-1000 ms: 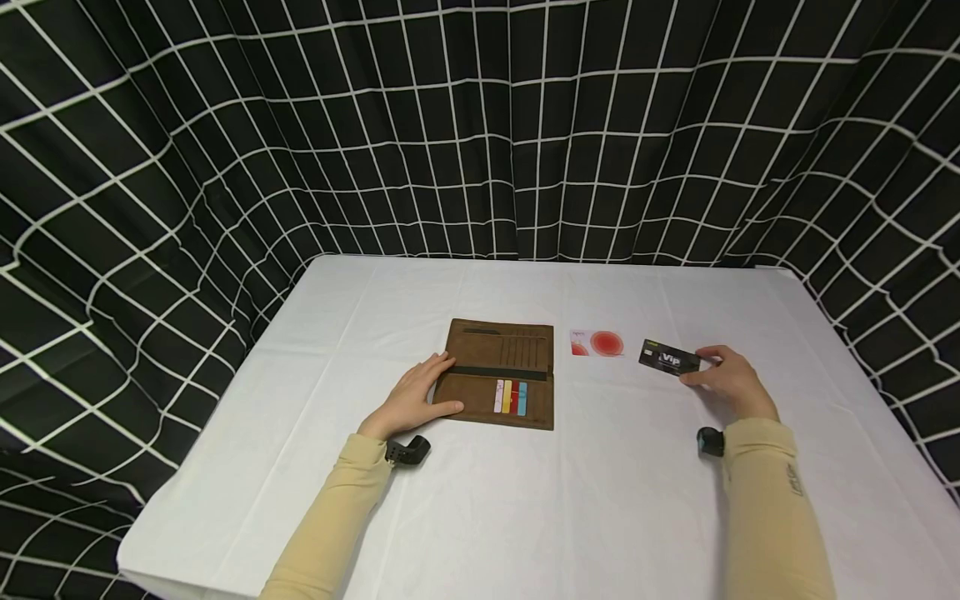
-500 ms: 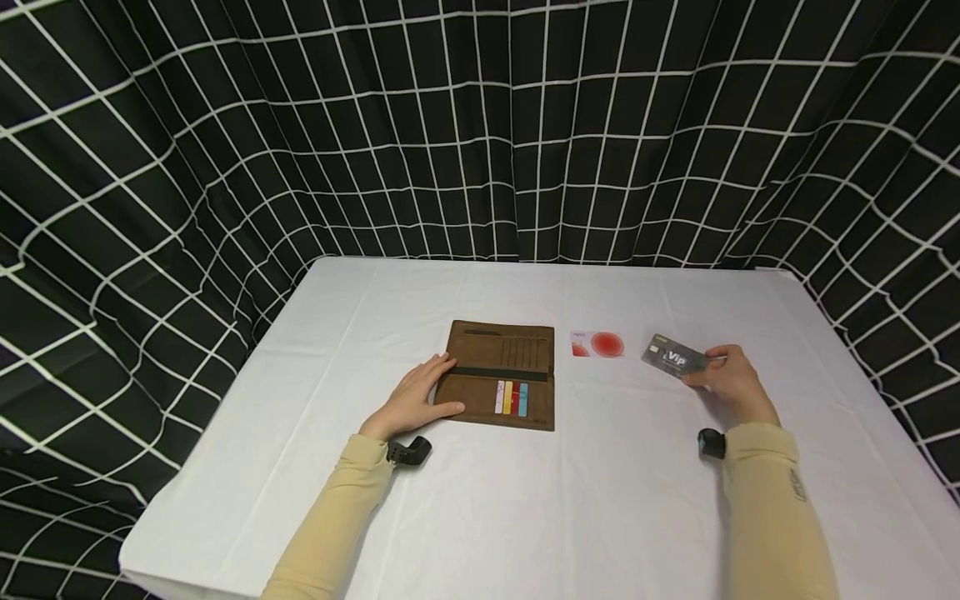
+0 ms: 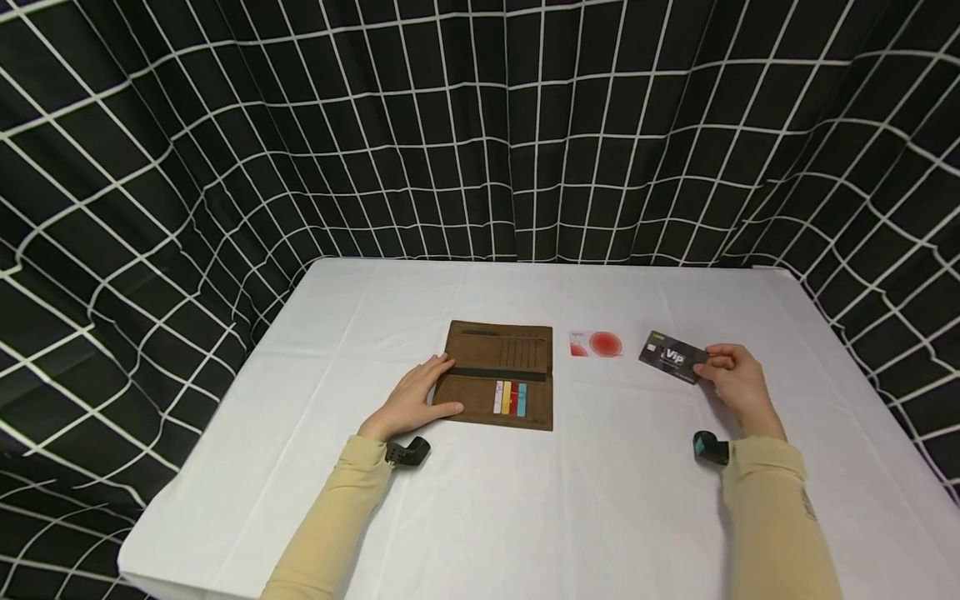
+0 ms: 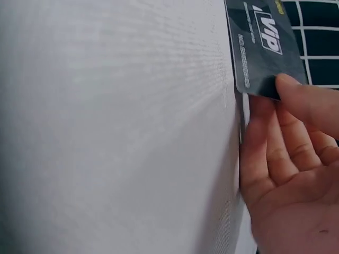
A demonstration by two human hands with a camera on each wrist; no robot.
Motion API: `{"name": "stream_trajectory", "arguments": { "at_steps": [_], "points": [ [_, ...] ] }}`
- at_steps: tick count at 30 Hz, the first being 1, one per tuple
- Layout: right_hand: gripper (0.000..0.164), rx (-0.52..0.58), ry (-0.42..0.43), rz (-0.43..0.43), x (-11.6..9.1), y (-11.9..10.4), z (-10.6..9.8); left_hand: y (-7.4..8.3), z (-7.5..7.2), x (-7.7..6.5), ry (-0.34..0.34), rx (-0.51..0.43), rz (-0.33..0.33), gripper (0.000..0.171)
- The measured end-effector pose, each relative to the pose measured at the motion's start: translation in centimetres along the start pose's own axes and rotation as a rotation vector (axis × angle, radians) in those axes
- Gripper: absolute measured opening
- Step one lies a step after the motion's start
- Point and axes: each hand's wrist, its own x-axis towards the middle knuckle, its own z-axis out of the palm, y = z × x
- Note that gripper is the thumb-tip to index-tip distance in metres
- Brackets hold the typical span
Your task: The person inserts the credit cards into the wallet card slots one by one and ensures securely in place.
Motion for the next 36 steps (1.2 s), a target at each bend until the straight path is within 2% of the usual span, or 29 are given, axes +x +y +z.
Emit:
{"name": "stream_trajectory", "arguments": {
  "at_steps": [6, 13, 18, 23, 30, 36],
  "points": [
    [0.028, 0.397, -0.047, 0.014, -0.2, -0.2, 0.1, 0.0, 0.0, 0.0, 0.002, 0.0, 0.003, 0.086],
    [0.032, 0.611, -0.166, -0.013, -1.1, -1.6, 0.5, 0.0, 0.0, 0.0, -0.001, 0.01, -0.001, 0.086],
    [0.031, 0.654, -0.215, -0.043, -1.9, -2.9, 1.3, -0.1, 0.0, 0.0, -0.001, 0.012, -0.001, 0.086],
    [0.032, 0.662, -0.263, -0.016, -2.5, -3.9, 2.5, -0.1, 0.0, 0.0, -0.009, 0.011, -0.01, 0.086],
    [0.032, 0.586, -0.335, 0.025, -3.5, -5.0, 4.5, 0.0, -0.1, 0.0, -0.002, 0.002, -0.006, 0.086],
    [0.03, 0.504, -0.376, -0.005, -3.8, -5.3, 6.2, 0.1, -0.2, -0.1, -0.001, -0.008, -0.002, 0.086]
  ]
}}
